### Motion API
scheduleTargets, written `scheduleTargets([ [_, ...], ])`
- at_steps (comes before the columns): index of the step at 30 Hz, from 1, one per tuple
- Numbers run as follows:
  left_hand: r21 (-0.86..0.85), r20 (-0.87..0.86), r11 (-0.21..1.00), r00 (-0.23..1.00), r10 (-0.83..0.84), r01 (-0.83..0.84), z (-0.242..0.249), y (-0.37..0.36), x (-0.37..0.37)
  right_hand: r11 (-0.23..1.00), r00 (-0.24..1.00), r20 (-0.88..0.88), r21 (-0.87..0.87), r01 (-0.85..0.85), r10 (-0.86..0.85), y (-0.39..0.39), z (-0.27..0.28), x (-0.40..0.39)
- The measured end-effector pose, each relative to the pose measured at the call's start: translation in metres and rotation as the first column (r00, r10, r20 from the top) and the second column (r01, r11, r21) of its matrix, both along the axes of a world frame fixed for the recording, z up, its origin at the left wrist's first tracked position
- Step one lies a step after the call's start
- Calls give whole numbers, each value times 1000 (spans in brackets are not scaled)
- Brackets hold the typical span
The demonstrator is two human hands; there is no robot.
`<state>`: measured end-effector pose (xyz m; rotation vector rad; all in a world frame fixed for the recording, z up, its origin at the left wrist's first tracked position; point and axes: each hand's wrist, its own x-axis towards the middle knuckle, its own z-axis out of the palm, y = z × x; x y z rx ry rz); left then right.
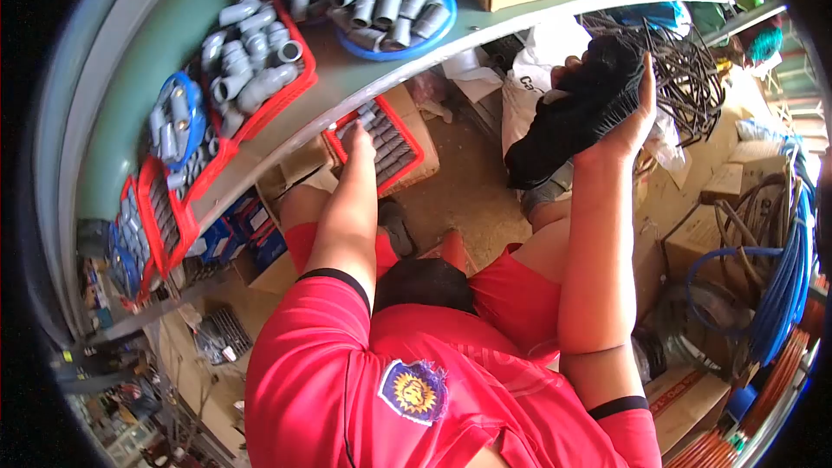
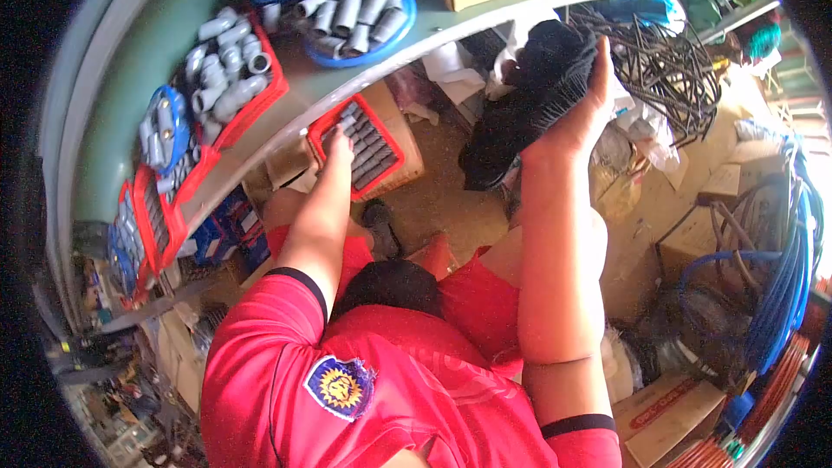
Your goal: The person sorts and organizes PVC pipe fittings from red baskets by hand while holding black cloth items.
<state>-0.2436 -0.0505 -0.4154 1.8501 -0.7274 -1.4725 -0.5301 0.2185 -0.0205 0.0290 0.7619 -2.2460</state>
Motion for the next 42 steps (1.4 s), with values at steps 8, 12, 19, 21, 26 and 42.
scheduleTargets([
  [8, 105, 9, 979, 985, 173, -173, -20, -34, -23, 996, 999, 7, 71, -52, 52, -2, 0, -14],
  [12, 52, -71, 954, 952, 299, -296, -57, -47, -20, 993, 1000, 19, 117, -7, 5, -6, -1, -10],
  [19, 83, -125, 940, 932, 339, -331, -72, -50, -21, 996, 996, 76, 72, -59, 54, -5, -5, -12],
  [21, 53, -117, 947, 939, 322, -318, -95, -58, -12, 996, 995, 81, 72, -60, 54, -7, -6, -10],
  [26, 34, -195, 978, 958, 208, -206, -81, -53, -7, 996, 996, 81, 65, -54, 48, -9, -8, -10],
  [42, 6, -230, 1000, 973, -4, 5, -50, -38, 2, 998, 998, -41, 45, -53, 55, -45, -31, -17],
])
